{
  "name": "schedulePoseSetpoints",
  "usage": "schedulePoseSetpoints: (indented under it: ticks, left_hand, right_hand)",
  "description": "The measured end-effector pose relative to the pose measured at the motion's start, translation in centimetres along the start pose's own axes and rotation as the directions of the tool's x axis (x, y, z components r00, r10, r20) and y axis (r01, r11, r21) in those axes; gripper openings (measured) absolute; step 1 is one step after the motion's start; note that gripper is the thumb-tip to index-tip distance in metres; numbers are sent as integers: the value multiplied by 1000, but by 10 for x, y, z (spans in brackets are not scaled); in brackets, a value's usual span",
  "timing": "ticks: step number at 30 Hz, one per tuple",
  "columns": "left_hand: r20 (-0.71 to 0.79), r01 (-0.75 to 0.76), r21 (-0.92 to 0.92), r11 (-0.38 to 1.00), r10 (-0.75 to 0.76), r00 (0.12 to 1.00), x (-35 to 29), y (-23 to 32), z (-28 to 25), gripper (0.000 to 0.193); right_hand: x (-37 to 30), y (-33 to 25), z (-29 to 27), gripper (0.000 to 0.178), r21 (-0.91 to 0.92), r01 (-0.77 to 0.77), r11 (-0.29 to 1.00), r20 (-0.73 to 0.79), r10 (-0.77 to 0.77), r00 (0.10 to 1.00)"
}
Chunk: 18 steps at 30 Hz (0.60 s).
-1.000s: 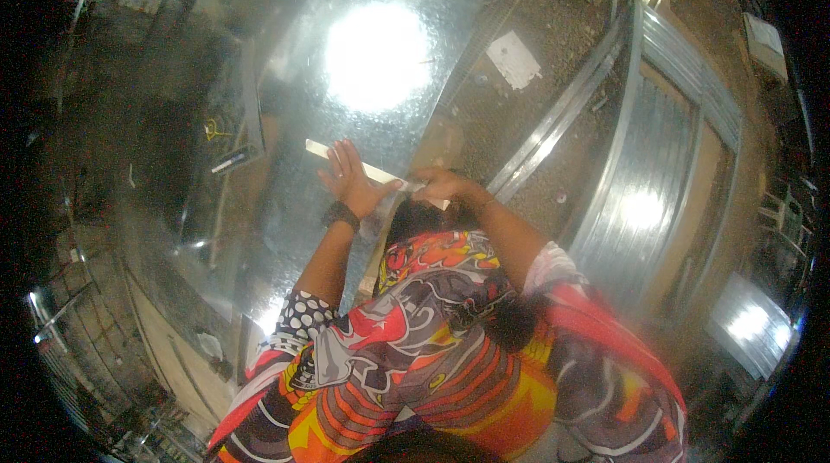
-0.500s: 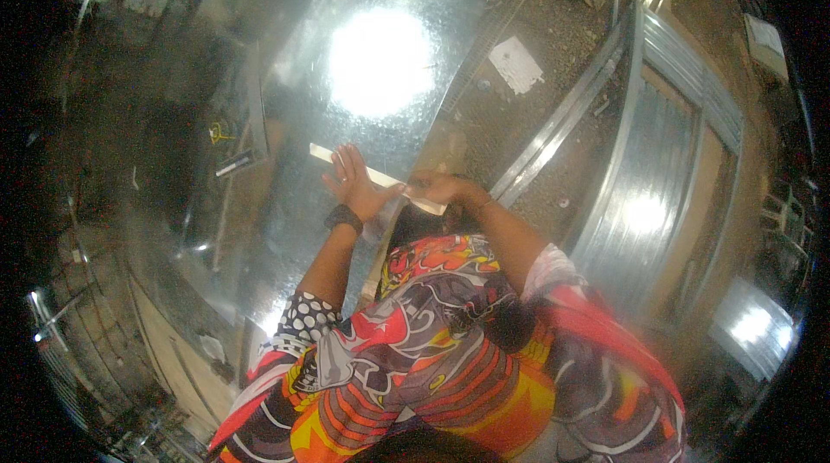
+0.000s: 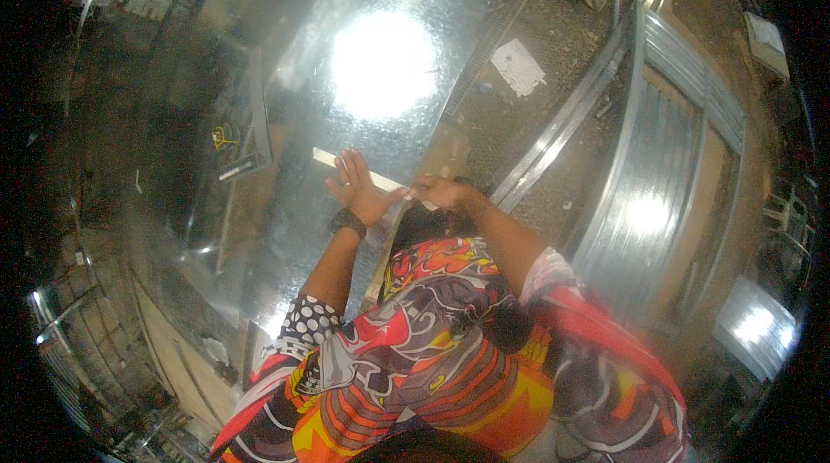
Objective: The person places a straight metal strip on a large metal sheet, then uses a pencil to mark lines along the strip's edges. They reposition the strip and repeat the marking process. Finally, they use a tape measure to measure and mark additional points on the sheet.
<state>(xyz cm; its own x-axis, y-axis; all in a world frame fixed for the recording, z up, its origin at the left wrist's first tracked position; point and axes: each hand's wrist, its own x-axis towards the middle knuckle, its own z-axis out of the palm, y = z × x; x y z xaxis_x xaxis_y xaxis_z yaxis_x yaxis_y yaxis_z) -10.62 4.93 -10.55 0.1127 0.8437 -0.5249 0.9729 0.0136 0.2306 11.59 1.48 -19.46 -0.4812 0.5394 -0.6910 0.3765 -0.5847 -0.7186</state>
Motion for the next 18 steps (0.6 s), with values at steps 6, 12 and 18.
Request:
schedulePoseSetpoints:
  ticks: [6, 12, 18]
  left_hand:
    - [-25, -9, 13, 1000, 9, 1000, -2, 2, 1, 152]
    - [-76, -26, 43, 999, 30, 997, -3, 1, 8, 151]
    - [-85, -27, 34, 999, 30, 996, -3, -1, 11, 149]
  right_hand:
    - [-2, 9, 19, 34, 125, 118, 985, -108, -105, 989]
    - [-8, 4, 29, 29, 403, 13, 915, -95, 27, 995]
    - [-14, -1, 28, 29, 546, -40, 837, 10, 41, 999]
